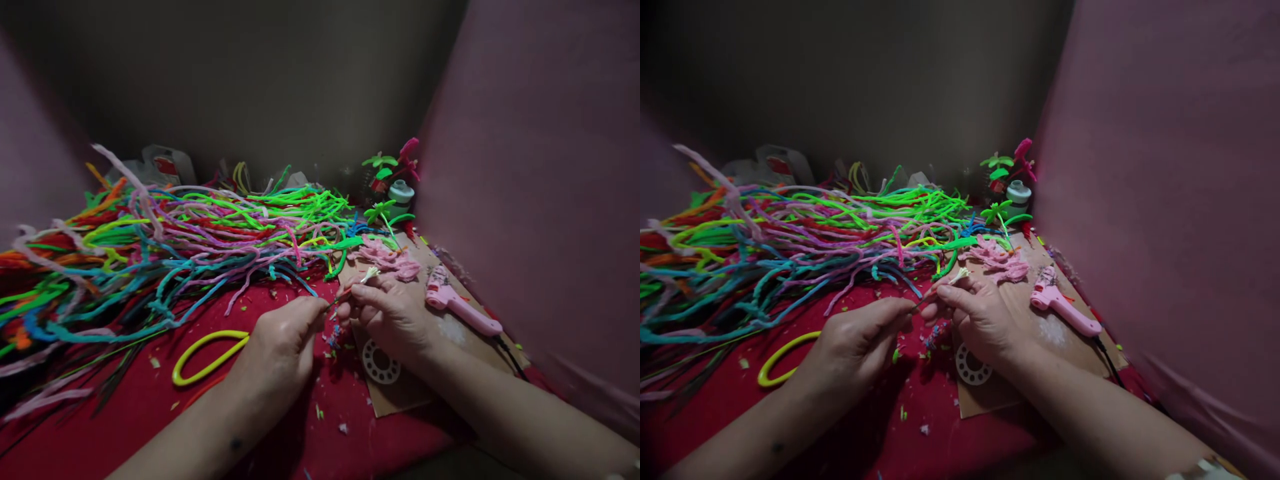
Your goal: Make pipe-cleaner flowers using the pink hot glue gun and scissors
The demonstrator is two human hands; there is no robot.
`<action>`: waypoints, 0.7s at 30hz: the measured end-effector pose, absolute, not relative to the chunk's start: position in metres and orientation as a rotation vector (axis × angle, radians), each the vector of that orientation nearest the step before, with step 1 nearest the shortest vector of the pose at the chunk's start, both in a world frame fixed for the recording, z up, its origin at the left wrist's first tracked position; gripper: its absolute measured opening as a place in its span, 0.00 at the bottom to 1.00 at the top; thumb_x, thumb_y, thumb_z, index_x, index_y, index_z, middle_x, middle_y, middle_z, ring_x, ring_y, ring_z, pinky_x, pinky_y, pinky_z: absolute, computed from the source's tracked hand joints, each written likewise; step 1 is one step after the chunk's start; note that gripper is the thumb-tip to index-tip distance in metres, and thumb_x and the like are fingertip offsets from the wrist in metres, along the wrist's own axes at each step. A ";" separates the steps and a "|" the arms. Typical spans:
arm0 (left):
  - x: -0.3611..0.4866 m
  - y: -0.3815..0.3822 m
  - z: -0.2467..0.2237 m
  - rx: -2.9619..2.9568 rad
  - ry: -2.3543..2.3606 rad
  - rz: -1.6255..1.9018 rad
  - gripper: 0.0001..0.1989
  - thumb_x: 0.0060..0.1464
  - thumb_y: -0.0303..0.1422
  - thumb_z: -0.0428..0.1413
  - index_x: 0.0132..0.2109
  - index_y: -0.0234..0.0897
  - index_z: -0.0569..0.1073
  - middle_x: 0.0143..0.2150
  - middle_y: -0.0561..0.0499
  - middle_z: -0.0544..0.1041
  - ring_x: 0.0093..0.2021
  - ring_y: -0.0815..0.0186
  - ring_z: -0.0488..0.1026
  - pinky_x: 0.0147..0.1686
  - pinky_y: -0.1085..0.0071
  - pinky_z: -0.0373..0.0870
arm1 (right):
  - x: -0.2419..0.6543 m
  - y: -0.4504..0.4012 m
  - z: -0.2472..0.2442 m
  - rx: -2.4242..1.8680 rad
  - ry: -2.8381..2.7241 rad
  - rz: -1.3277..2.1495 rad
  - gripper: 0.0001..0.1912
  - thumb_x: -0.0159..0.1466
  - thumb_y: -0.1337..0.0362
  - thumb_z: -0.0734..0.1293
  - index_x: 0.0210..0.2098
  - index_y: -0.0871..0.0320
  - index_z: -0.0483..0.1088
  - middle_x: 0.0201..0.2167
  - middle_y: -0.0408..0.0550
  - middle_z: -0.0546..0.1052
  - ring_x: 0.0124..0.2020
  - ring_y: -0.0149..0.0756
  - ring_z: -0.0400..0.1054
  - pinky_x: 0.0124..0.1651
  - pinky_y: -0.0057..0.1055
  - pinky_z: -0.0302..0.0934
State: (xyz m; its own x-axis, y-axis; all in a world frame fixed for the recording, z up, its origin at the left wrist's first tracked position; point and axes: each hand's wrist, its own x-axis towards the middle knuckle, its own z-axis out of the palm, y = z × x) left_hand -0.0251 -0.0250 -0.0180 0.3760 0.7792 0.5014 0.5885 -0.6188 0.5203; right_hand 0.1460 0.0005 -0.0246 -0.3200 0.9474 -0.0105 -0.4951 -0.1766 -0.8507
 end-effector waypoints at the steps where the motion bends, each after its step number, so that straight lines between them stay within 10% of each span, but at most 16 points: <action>1: -0.025 -0.024 -0.018 2.423 1.202 1.097 0.10 0.54 0.21 0.48 0.35 0.33 0.73 0.27 0.51 0.75 0.25 0.71 0.70 0.26 0.77 0.64 | 0.146 0.001 -0.025 -0.686 -0.944 1.720 0.05 0.55 0.64 0.70 0.28 0.60 0.73 0.22 0.44 0.77 0.24 0.31 0.72 0.30 0.27 0.64; 21: -0.024 -0.024 -0.015 2.353 1.181 1.079 0.10 0.56 0.23 0.48 0.33 0.34 0.73 0.23 0.54 0.72 0.22 0.73 0.67 0.24 0.79 0.62 | 0.146 0.004 -0.029 -0.797 -0.934 1.713 0.09 0.49 0.64 0.75 0.25 0.62 0.74 0.18 0.45 0.76 0.19 0.30 0.71 0.22 0.24 0.63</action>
State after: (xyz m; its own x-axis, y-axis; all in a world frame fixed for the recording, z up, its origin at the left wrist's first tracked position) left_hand -0.0241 -0.0244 -0.0150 0.3816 0.7822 0.4925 0.5612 -0.6194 0.5490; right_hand 0.1460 0.0043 -0.0288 -0.2952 0.9518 -0.0839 -0.4449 -0.2146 -0.8695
